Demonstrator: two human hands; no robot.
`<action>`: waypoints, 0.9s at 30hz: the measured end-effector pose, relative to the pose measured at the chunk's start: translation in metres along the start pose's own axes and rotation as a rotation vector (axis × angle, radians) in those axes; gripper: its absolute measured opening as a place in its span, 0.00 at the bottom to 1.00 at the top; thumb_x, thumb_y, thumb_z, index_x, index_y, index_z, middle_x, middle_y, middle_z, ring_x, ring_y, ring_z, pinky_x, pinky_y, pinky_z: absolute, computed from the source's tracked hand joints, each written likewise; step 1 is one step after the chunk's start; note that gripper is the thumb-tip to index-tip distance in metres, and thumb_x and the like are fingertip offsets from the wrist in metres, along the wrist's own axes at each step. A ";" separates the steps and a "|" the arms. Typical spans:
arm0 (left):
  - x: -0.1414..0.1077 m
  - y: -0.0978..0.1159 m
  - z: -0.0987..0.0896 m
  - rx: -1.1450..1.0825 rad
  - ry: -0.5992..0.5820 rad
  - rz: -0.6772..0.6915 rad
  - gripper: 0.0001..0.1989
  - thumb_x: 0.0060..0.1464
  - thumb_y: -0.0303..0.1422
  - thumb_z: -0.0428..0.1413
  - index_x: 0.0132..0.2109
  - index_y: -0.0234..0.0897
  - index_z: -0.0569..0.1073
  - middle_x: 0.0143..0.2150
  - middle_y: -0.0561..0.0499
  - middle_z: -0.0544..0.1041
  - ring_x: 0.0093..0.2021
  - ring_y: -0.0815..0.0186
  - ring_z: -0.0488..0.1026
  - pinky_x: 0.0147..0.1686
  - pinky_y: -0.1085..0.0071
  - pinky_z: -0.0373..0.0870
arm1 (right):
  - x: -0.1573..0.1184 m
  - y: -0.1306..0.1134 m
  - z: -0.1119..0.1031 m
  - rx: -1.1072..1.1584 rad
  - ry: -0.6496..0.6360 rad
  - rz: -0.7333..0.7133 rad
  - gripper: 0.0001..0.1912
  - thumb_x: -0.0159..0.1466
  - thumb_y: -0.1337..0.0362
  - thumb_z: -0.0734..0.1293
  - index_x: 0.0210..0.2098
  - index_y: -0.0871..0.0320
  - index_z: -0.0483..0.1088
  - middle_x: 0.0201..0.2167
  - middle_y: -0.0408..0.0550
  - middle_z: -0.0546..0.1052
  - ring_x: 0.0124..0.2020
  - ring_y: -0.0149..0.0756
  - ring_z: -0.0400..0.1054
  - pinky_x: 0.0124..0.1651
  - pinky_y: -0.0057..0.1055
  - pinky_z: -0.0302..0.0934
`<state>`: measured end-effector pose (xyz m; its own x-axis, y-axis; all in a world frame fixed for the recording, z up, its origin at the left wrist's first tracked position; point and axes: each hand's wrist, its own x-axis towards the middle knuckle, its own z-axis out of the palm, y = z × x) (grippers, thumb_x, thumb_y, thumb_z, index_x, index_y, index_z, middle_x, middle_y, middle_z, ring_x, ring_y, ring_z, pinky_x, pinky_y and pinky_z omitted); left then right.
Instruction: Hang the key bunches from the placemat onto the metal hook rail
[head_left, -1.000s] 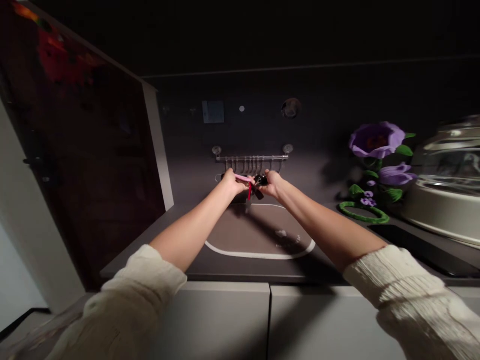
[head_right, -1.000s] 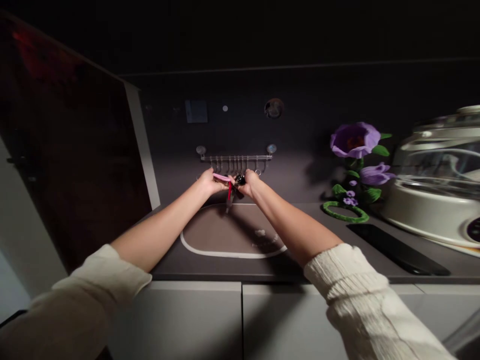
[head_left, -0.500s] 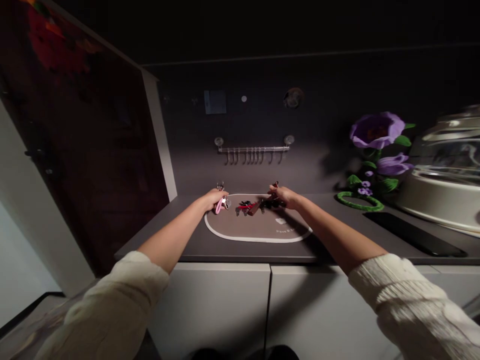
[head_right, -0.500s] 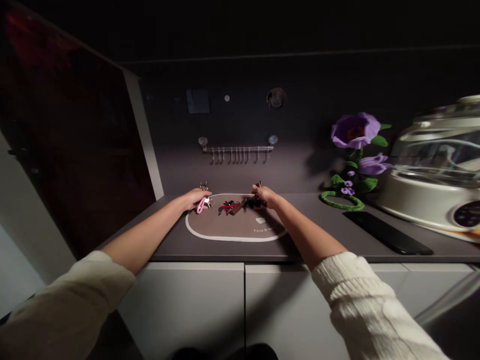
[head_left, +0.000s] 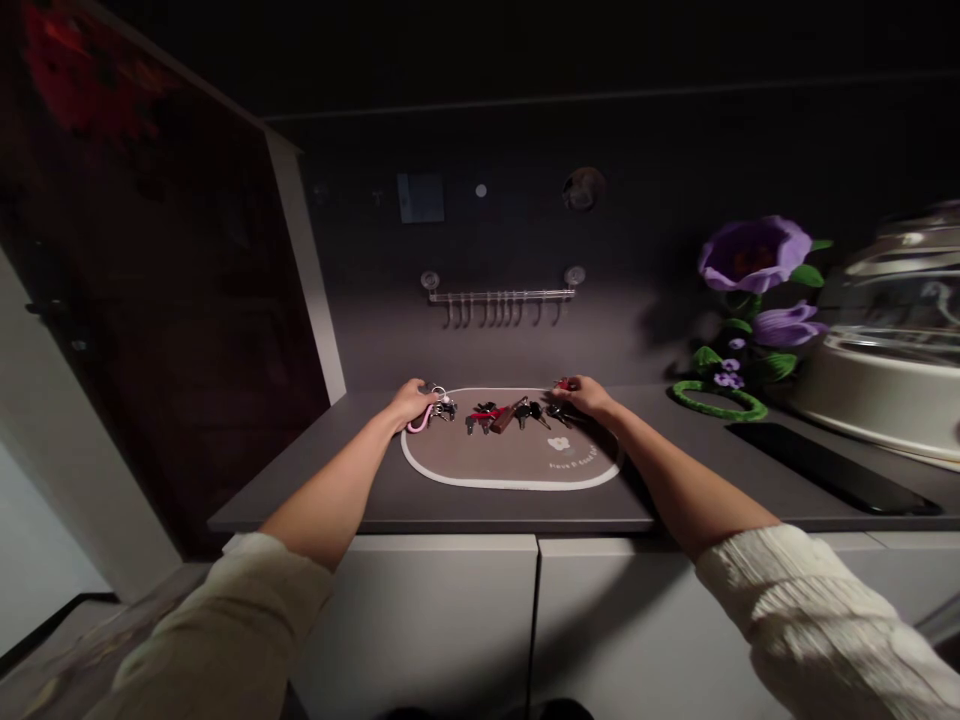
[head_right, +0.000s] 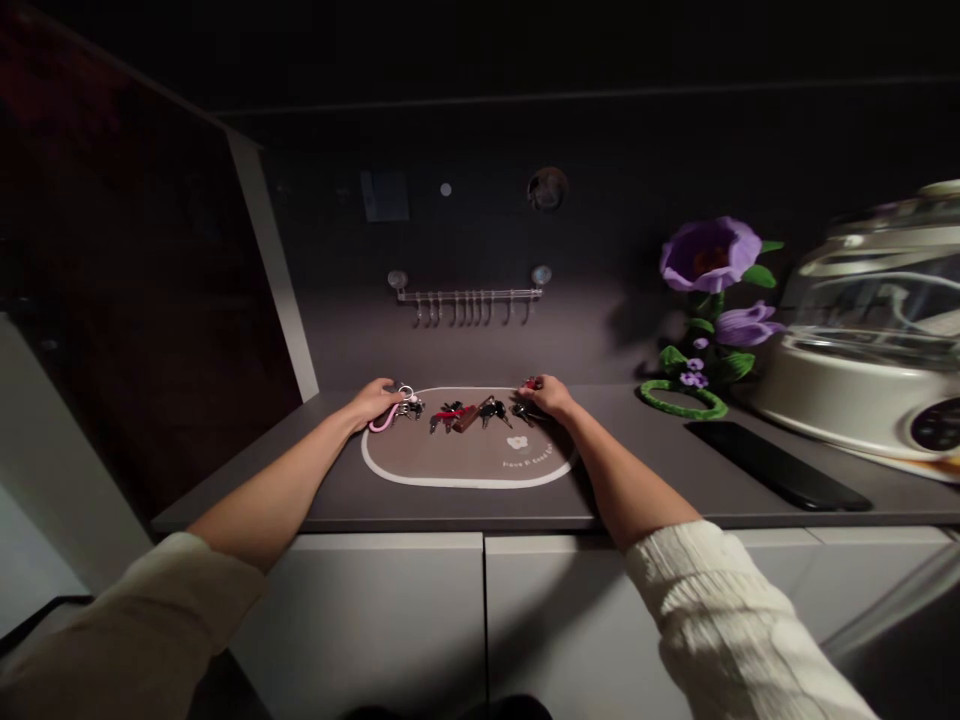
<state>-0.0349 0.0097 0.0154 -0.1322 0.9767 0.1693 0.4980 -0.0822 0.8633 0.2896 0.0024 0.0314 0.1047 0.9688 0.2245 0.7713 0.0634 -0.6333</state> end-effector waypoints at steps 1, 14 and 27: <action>0.001 -0.002 0.000 0.027 0.007 0.016 0.19 0.42 0.31 0.58 0.44 0.31 0.69 0.30 0.49 0.74 0.25 0.72 0.67 0.26 0.77 0.61 | 0.002 0.003 -0.001 -0.039 0.015 -0.022 0.16 0.52 0.58 0.67 0.36 0.63 0.72 0.30 0.49 0.75 0.29 0.30 0.66 0.31 0.23 0.56; -0.016 0.008 -0.016 -0.003 0.131 0.089 0.04 0.40 0.32 0.59 0.26 0.36 0.74 0.23 0.50 0.73 0.27 0.68 0.68 0.25 0.76 0.58 | -0.020 -0.006 -0.012 0.013 0.156 -0.002 0.08 0.55 0.64 0.64 0.29 0.61 0.73 0.29 0.52 0.75 0.35 0.38 0.68 0.37 0.28 0.56; -0.082 0.097 -0.034 -0.707 -0.491 0.175 0.26 0.47 0.52 0.48 0.16 0.35 0.55 0.12 0.56 0.56 0.16 0.76 0.58 0.22 0.74 0.61 | -0.083 -0.123 -0.022 0.702 -0.769 -0.206 0.29 0.57 0.42 0.54 0.19 0.63 0.65 0.17 0.48 0.69 0.21 0.28 0.61 0.27 0.25 0.56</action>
<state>-0.0048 -0.0850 0.1008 0.3609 0.9002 0.2435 -0.1924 -0.1837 0.9640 0.1999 -0.0907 0.1064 -0.6016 0.7988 0.0029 0.1677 0.1298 -0.9773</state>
